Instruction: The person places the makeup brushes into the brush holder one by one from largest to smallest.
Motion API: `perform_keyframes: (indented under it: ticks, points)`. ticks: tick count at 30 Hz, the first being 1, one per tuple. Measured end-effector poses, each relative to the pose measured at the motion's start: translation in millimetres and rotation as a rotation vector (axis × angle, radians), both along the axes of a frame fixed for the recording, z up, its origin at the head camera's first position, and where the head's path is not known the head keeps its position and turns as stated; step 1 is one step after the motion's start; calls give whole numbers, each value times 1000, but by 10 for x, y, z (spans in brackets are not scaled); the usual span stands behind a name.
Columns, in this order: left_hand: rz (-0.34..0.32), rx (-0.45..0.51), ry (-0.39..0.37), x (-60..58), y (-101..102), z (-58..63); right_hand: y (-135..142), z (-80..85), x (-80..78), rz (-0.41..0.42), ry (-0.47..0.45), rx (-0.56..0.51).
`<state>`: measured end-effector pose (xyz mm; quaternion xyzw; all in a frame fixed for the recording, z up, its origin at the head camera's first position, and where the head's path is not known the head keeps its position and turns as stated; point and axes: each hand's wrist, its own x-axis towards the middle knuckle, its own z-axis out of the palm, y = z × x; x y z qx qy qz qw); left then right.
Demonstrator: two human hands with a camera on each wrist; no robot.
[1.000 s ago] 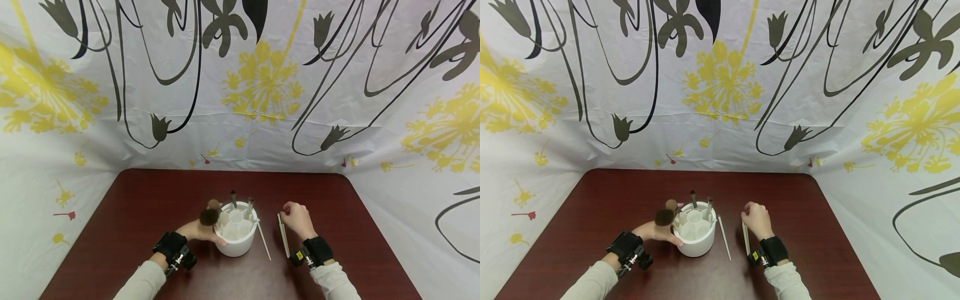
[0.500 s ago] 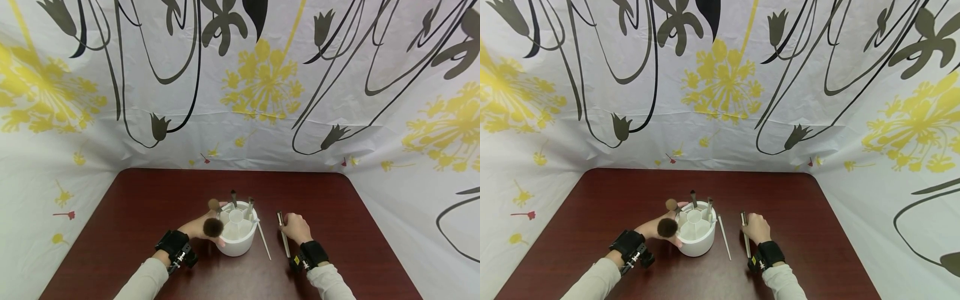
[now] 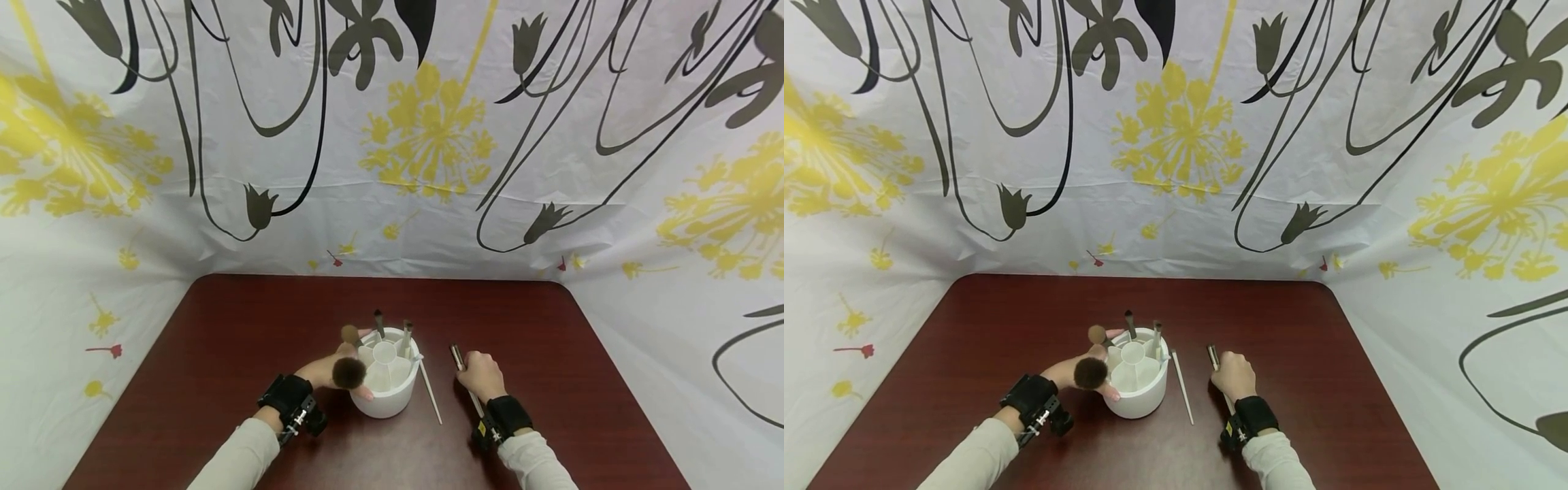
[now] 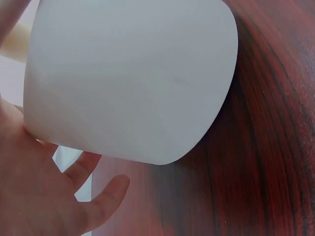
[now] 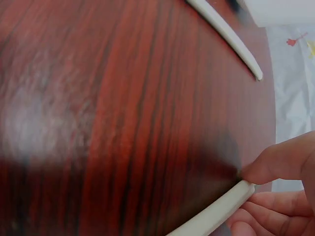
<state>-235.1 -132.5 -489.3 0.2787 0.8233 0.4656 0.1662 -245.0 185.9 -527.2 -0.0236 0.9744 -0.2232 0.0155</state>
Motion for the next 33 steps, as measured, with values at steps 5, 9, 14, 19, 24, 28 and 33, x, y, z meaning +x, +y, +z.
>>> perform_keyframes:
  ticks: [5, 9, 14, 19, 24, 28, 33]
  points:
    - [5, 19, 6, 2, 1, -32, -1, -39, -11, 34, 66, 78]
    - [0, 8, 32, 9, 0, -35, -11, -53, -17, 46, 93, 122]
    - [7, -23, 45, 22, 4, -40, -12, -36, -13, 44, 93, 110]
    - [21, -10, 60, 27, 10, -56, -23, 2, -6, 37, 161, 101]
    - [14, -5, 70, 18, 0, -63, -79, 186, 35, 39, 239, 52]
    - [16, -3, 64, 13, -1, -67, -143, 427, 74, 49, 291, -3]
    - [28, 10, 70, 29, 20, -45, -222, 741, 126, 87, 380, -62]
